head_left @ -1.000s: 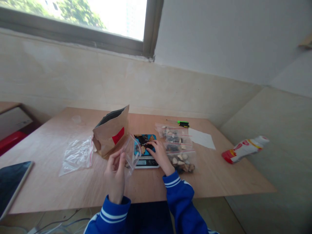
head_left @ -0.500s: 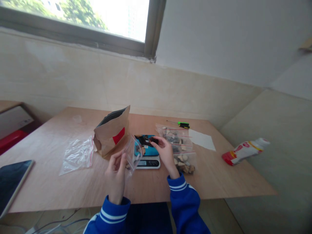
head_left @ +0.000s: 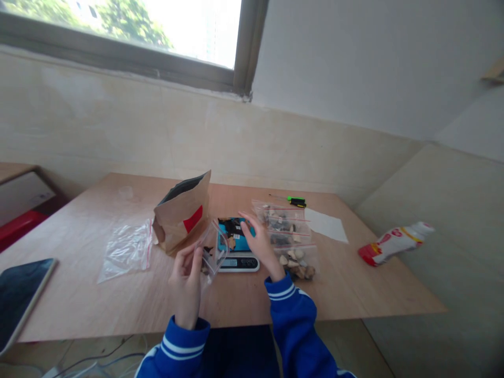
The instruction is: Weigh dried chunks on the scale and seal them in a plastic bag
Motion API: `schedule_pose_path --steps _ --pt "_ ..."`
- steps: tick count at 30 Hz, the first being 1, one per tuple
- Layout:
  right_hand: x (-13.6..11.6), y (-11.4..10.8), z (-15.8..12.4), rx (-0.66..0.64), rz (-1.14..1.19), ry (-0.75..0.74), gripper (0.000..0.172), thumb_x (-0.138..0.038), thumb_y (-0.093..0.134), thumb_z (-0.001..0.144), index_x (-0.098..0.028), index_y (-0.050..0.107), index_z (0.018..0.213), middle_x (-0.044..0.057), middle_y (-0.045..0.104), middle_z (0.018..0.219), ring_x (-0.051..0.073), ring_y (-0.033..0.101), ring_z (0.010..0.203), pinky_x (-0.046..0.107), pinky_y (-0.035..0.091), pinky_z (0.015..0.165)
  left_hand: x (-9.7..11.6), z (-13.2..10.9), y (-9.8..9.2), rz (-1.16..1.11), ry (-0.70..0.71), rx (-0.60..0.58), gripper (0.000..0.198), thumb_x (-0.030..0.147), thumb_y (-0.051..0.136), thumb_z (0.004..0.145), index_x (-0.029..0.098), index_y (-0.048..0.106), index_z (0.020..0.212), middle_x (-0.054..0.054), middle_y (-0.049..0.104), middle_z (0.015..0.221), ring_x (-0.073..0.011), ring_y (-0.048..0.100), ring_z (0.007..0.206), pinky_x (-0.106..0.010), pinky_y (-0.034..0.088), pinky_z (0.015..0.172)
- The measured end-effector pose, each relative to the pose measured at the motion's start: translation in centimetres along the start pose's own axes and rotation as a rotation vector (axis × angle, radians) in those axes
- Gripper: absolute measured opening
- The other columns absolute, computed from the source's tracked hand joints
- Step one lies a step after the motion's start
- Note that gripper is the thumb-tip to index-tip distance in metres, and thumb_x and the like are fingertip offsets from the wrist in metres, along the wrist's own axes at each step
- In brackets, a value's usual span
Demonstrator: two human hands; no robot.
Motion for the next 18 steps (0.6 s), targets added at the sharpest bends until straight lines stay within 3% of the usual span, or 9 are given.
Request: schedule_pose_path --steps 4,8,13,18 --pt "4.2 0.3 0.2 -0.135 -0.203 0.054 0.042 -0.022 0.060 0.084 -0.018 0.059 0.126 0.016 0.051 0.138 0.026 0.046 0.131 0.046 0.035 0.110 0.2 -0.1 0.0 -0.011 0.000 -0.005 0.031 0.041 0.063 0.081 0.017 0.063 0.100 -0.010 0.072 0.106 -0.0209 0.069 0.096 -0.032 0.056 0.080" --pt "5.4 0.5 0.0 -0.165 -0.245 0.063 0.025 -0.017 0.060 0.082 -0.016 0.070 0.105 0.016 0.063 0.121 0.026 0.059 0.115 0.045 0.042 0.102 0.3 -0.1 0.0 0.001 -0.009 -0.007 0.031 0.042 0.064 0.081 0.017 0.063 0.099 -0.010 0.073 0.104 -0.0202 0.070 0.093 -0.031 0.056 0.079" --pt "5.2 0.0 0.0 -0.089 -0.216 0.073 0.020 -0.013 0.056 0.083 -0.017 0.072 0.093 0.010 0.072 0.098 0.022 0.066 0.096 0.039 0.049 0.091 0.1 0.1 -0.2 -0.001 0.008 -0.010 0.030 0.042 0.063 0.081 0.017 0.063 0.098 -0.009 0.073 0.102 -0.0197 0.070 0.092 -0.031 0.057 0.078" --pt "1.7 -1.0 0.2 0.018 -0.112 0.100 0.022 -0.023 0.057 0.084 -0.019 0.070 0.101 0.008 0.072 0.104 0.022 0.066 0.099 0.039 0.051 0.091 -0.2 0.0 -0.2 0.001 0.004 -0.029 0.030 0.042 0.063 0.082 0.017 0.064 0.099 -0.010 0.073 0.105 -0.0207 0.070 0.093 -0.033 0.057 0.079"
Point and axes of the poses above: each hand's wrist, its own z-axis towards the middle knuckle, its own y-axis out of the palm, x = y × z, the point moved 1 cm from there along z, towards the middle knuckle
